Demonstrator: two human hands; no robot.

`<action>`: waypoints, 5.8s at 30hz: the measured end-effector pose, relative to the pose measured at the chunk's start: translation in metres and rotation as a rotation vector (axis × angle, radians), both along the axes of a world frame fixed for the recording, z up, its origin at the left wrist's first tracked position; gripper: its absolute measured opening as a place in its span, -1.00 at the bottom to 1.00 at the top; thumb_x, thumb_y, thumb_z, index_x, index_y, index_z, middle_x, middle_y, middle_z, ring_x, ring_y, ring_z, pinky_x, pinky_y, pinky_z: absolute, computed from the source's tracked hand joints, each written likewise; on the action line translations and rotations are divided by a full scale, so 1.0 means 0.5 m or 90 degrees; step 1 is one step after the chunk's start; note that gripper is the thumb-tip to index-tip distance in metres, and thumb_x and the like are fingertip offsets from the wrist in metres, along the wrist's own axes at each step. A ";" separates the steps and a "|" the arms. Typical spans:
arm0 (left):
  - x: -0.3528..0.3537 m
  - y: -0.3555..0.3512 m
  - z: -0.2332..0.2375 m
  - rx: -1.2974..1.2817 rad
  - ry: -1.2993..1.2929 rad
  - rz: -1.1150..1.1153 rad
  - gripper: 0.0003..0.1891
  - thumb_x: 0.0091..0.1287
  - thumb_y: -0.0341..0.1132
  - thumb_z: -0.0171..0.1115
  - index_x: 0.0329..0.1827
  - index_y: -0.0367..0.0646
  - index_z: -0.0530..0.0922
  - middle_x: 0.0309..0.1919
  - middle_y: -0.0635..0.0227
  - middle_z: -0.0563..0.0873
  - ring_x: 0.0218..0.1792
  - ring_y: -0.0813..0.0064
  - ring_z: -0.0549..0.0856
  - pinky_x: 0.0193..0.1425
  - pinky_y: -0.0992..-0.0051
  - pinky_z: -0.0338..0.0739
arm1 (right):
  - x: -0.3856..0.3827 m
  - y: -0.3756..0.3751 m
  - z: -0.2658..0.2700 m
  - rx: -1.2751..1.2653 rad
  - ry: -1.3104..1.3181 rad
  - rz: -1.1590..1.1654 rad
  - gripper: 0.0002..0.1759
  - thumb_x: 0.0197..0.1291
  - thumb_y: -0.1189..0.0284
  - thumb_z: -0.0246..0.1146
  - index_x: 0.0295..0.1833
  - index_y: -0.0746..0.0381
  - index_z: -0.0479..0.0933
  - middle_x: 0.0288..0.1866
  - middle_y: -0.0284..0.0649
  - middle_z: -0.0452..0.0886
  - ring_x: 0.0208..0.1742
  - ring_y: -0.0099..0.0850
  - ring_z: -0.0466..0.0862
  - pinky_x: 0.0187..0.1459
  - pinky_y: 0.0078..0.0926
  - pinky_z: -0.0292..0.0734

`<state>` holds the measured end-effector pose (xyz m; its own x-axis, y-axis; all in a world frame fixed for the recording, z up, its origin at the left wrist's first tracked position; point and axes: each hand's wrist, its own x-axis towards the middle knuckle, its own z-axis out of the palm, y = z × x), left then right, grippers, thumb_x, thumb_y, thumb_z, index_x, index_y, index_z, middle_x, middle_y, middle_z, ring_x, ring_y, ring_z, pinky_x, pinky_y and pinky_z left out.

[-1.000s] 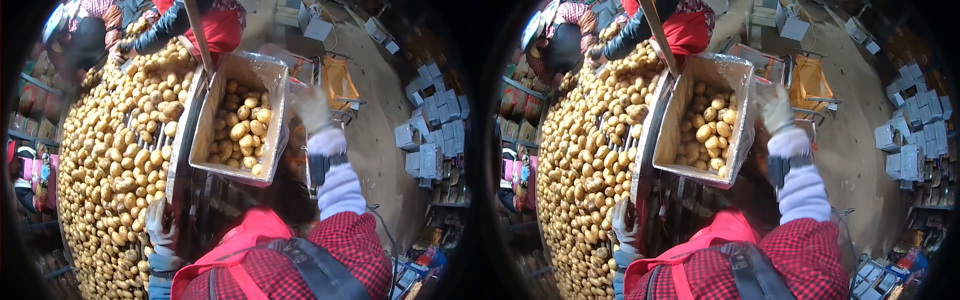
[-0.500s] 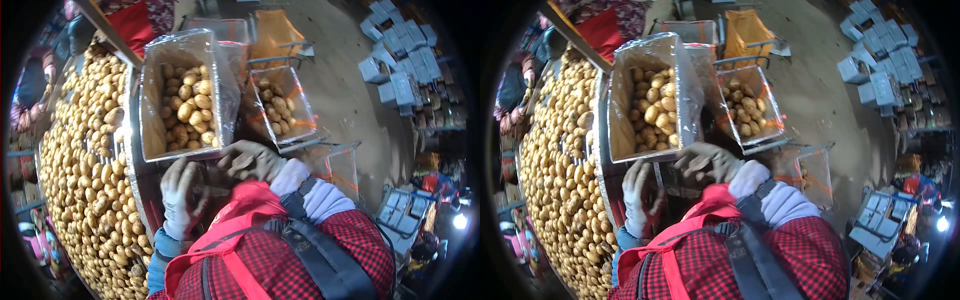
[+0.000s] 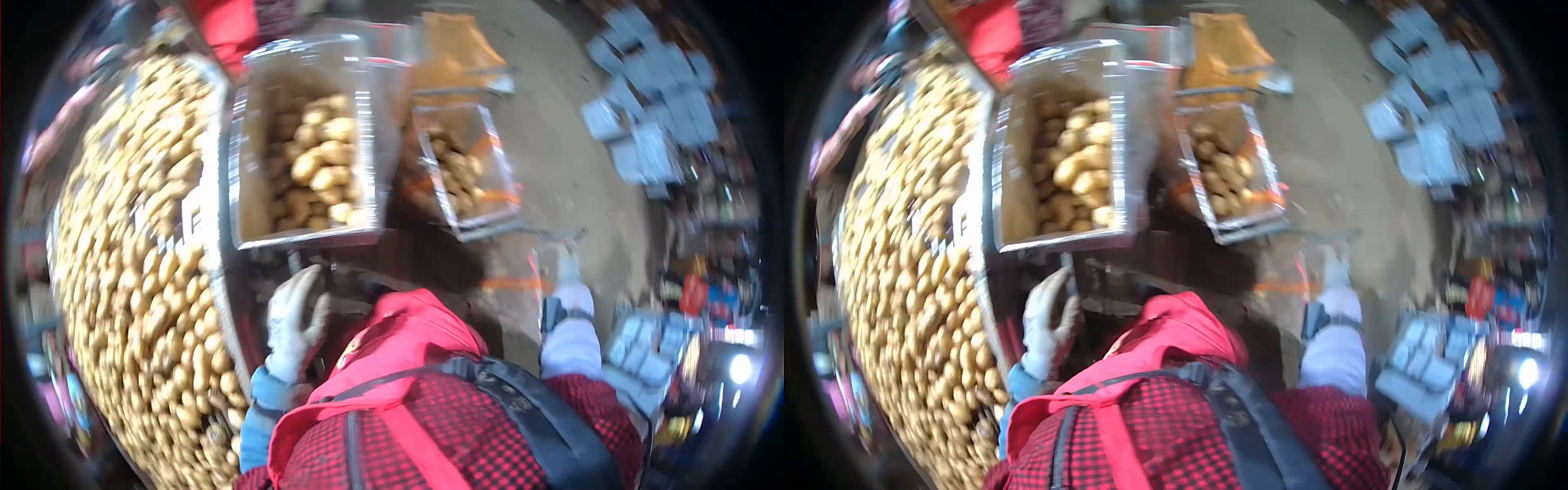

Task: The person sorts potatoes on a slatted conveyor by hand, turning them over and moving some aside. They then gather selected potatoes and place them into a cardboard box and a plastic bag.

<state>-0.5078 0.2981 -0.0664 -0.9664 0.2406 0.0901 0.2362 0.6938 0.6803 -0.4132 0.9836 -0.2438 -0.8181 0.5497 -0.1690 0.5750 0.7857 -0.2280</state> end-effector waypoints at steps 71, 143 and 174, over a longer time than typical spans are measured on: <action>1.018 -0.699 0.068 -0.437 -0.230 1.163 -0.28 0.52 0.17 0.25 0.63 -0.01 0.43 0.50 -0.09 0.51 0.51 -0.12 0.47 0.60 0.01 0.34 | -0.076 -1.562 0.403 -0.715 -0.035 1.163 -0.52 0.43 0.55 0.21 0.44 0.34 0.57 0.34 0.00 0.66 0.35 -0.15 0.66 0.44 -0.22 0.50; 0.875 -1.244 0.145 -0.614 -0.518 0.938 -0.27 0.40 0.18 0.33 0.61 0.17 0.46 0.50 0.29 0.60 0.48 0.11 0.59 0.58 0.05 0.42 | 0.106 -1.901 0.489 -1.184 -0.874 0.446 -0.42 0.60 -0.05 0.09 0.33 0.25 0.49 0.06 -0.05 0.67 0.05 -0.13 0.70 -0.02 -0.12 0.70; 1.100 -0.772 0.113 -0.505 -0.232 1.322 -0.23 0.45 0.25 0.27 0.66 0.19 0.36 0.62 0.13 0.36 0.61 -0.01 0.29 0.59 -0.25 0.19 | 0.119 -1.862 0.611 -1.098 -0.948 0.450 -0.27 0.57 0.03 0.11 0.73 0.00 0.19 0.13 -0.11 0.67 0.13 -0.16 0.76 0.12 -0.12 0.78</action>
